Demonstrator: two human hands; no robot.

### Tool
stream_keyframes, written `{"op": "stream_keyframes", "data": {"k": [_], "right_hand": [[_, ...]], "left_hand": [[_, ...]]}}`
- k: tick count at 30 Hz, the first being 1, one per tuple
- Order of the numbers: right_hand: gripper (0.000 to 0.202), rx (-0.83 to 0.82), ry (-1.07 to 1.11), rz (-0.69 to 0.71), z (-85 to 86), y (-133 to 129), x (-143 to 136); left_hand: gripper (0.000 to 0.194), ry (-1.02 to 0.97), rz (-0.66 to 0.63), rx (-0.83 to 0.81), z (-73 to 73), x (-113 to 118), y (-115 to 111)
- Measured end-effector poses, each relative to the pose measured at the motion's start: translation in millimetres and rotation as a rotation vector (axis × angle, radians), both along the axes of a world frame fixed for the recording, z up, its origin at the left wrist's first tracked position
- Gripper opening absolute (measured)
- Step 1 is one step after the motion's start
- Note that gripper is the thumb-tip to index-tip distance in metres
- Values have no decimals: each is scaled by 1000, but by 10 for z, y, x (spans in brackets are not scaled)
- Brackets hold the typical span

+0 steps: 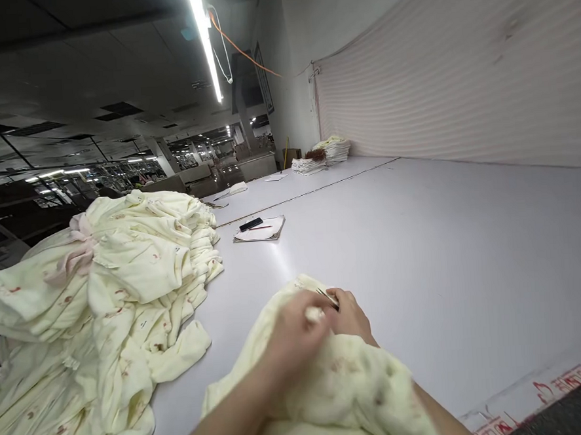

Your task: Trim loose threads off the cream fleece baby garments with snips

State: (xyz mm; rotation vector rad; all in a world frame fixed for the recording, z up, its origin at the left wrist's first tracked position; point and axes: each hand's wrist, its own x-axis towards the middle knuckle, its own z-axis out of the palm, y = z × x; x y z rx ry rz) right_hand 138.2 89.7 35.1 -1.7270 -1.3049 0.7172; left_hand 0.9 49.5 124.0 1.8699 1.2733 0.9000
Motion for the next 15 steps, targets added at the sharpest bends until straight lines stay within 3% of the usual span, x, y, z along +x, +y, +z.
{"op": "stream_keyframes", "data": {"k": [3, 6, 10, 15], "right_hand": [[20, 33, -1, 17, -4, -114, -1], [17, 27, -1, 18, 7, -236, 30], [25, -26, -16, -16, 2, -397, 183], [43, 0, 35, 7, 140, -400, 359]], "left_hand": [[24, 15, 123, -108, 14, -172, 564], [33, 27, 105, -241, -143, -301, 851], [45, 34, -48, -491, -309, -303, 846], [65, 6, -200, -624, -234, -167, 681]]}}
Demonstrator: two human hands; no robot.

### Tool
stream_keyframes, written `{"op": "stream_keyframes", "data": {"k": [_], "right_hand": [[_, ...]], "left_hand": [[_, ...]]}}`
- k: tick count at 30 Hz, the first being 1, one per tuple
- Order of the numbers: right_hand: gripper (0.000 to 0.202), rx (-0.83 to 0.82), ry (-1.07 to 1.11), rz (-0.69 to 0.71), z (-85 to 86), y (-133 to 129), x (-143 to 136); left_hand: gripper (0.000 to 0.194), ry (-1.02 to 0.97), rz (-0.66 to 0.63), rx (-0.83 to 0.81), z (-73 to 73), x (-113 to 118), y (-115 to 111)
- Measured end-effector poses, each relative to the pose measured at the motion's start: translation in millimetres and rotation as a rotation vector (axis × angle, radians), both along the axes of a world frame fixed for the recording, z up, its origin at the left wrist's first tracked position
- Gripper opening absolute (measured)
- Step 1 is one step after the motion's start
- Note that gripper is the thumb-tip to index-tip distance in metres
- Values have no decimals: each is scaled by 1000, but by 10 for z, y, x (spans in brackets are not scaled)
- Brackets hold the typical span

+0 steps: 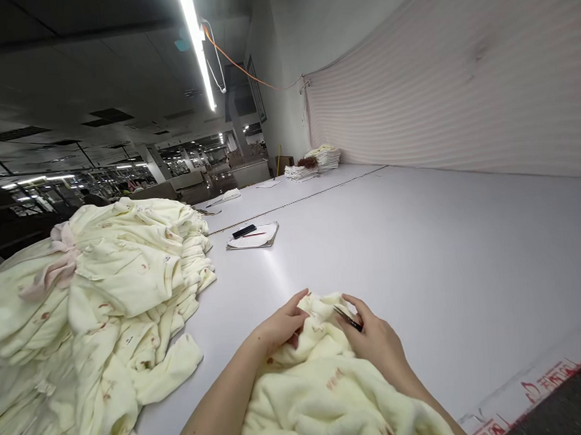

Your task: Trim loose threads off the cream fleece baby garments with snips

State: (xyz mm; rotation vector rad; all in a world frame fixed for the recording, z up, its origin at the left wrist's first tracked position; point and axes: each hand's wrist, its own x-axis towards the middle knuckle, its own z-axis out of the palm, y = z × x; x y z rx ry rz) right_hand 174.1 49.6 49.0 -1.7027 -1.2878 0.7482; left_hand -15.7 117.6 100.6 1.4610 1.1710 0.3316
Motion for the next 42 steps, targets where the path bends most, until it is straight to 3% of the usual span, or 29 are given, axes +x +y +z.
{"op": "stream_keyframes", "data": {"k": [2, 5, 8, 10, 15, 22, 26, 30, 32, 34, 37, 39, 42], "right_hand": [[39, 70, 103, 95, 87, 61, 13], [25, 147, 221, 254, 185, 121, -20], [24, 193, 258, 269, 232, 100, -72], [23, 224, 235, 219, 251, 56, -97], [20, 301, 13, 187, 259, -61, -114], [25, 451, -214, 234, 217, -102, -174], [24, 380, -171, 195, 221, -90, -182], [35, 260, -61, 198, 231, -36, -167], [23, 206, -32, 226, 239, -12, -166], [12, 202, -60, 218, 233, -12, -172], [10, 309, -153, 111, 200, -52, -182], [18, 366, -141, 68, 192, -81, -180], [41, 372, -6, 151, 244, -86, -164]], "left_hand": [[68, 14, -67, -3, 64, 52, -61], [56, 73, -189, 83, 163, 97, -135], [38, 70, -219, 384, 247, 90, -167], [29, -13, -160, 470, 275, 59, -159], [18, -190, -74, 168, 243, -32, -103], [22, -326, -68, 29, 180, -30, -122], [23, -343, -67, -1, 178, -39, -117], [31, -362, -112, -30, 266, -61, -139], [35, -314, -176, -14, 322, -67, -186], [29, -163, -196, 160, 344, -69, -249], [9, 154, -117, 738, 288, -74, -337], [10, 286, -109, 1074, 228, -83, -380], [21, 336, -175, 1288, 194, -97, -433]]}}
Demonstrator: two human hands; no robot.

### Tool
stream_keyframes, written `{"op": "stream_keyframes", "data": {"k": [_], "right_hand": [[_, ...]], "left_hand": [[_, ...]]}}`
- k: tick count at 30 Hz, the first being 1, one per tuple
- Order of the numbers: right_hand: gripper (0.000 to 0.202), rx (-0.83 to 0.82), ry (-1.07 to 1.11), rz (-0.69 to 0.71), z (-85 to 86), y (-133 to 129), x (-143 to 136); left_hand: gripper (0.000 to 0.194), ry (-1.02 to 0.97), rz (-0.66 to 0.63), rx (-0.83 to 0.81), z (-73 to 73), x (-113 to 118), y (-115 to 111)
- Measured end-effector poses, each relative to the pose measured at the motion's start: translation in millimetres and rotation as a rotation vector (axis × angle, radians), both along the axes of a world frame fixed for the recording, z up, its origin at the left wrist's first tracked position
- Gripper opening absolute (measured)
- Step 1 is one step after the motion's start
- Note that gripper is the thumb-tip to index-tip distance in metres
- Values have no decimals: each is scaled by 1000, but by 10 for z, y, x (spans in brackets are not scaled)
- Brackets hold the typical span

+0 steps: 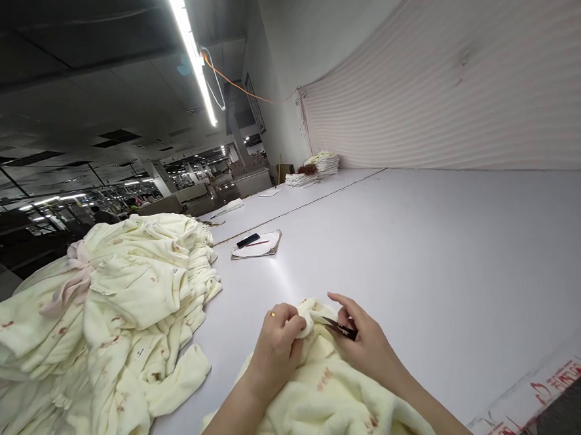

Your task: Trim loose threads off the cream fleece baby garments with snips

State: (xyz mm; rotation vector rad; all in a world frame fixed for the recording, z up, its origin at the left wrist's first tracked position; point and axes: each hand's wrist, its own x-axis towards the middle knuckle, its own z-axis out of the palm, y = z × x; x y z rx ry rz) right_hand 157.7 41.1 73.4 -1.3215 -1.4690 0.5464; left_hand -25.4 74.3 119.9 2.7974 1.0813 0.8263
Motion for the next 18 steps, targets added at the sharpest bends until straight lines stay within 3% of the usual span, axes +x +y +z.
{"op": "stream_keyframes", "data": {"k": [2, 4, 6, 9, 13, 15, 18], "right_hand": [[42, -19, 43, 134, 57, 20, 12], [24, -23, 43, 204, 87, 41, 16], [12, 1, 1, 183, 57, 44, 5], [16, 91, -113, 120, -74, -2, -40], [28, 110, -227, 102, -134, -133, -95], [24, 4, -211, 140, -52, -198, -95], [17, -110, -69, 213, 104, -260, -68]], "left_hand": [[26, 36, -49, 35, 18, -6, -37], [29, 72, -78, 55, 36, -14, -67], [28, 52, -43, 111, 27, -28, -82], [23, -116, 95, 157, -31, -38, -87], [18, -358, 268, -226, -74, 12, -126], [16, -419, 271, -409, -58, 47, -161], [17, -484, 235, -530, -29, 74, -197]]}}
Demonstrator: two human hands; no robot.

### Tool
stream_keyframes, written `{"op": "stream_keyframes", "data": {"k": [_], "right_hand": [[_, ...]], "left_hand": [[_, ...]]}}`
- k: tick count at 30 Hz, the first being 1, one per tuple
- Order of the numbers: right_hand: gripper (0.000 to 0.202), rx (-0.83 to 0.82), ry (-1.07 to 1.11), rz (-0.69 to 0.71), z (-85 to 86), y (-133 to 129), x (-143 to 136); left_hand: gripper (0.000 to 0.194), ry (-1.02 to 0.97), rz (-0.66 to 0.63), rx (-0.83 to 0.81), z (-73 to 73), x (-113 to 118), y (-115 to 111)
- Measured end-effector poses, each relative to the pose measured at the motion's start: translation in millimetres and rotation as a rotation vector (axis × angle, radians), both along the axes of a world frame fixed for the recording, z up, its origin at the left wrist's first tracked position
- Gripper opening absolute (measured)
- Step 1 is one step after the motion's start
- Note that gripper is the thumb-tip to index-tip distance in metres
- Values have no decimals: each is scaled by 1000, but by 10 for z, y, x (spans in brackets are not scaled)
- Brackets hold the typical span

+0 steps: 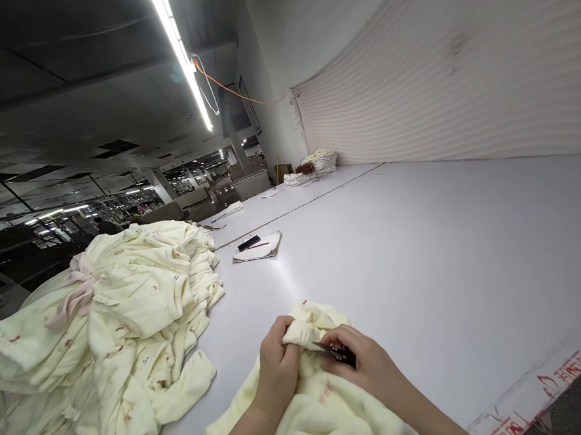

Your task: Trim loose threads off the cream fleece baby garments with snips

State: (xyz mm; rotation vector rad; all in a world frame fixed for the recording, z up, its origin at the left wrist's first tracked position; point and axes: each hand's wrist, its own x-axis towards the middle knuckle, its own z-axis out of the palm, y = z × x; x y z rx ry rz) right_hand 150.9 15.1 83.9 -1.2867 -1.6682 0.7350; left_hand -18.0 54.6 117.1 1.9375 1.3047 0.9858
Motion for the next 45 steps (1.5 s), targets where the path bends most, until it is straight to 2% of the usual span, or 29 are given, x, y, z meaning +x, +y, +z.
{"op": "stream_keyframes", "data": {"k": [4, 9, 12, 14, 18, 24, 28, 31, 34, 36, 38, 40, 42, 45], "right_hand": [[22, 50, 70, -26, 86, -14, 15], [22, 204, -90, -112, 105, 6, -30], [23, 241, -148, -198, 127, -4, -42], [24, 223, -138, -223, 130, -20, -37], [21, 206, -134, -153, 102, -41, -22], [24, 152, -75, -193, 74, -30, -16], [24, 79, 44, -117, 91, -32, -1], [27, 11, 191, -178, 82, 18, 65], [28, -68, 278, -252, 32, 103, 185], [30, -116, 276, -279, -8, 138, 278], [31, -145, 247, -281, -37, 125, 368], [31, -151, 210, -274, -48, 55, 454], [30, -148, 166, -239, -40, -58, 537], [27, -149, 40, -119, 9, -251, 658]], "left_hand": [[21, -46, -20, -11, -22, -7, -3], [18, 29, -28, 128, -97, -8, -9], [16, 62, -34, 185, -113, 3, -21], [16, 76, -39, 201, -116, 9, -24], [19, 83, -47, 220, -121, 8, -16], [18, 107, -42, 227, -126, 27, -26], [16, 94, -49, 241, -99, 47, -53], [18, 145, -83, 279, -64, 74, -117], [21, 330, -214, 446, -84, 157, -226], [16, 469, -309, 675, -153, 250, -309], [10, 571, -325, 955, -252, 358, -395], [14, 613, -282, 1173, -349, 455, -484], [20, 631, -245, 1257, -421, 522, -575], [21, 678, -287, 1247, -488, 567, -704]]}}
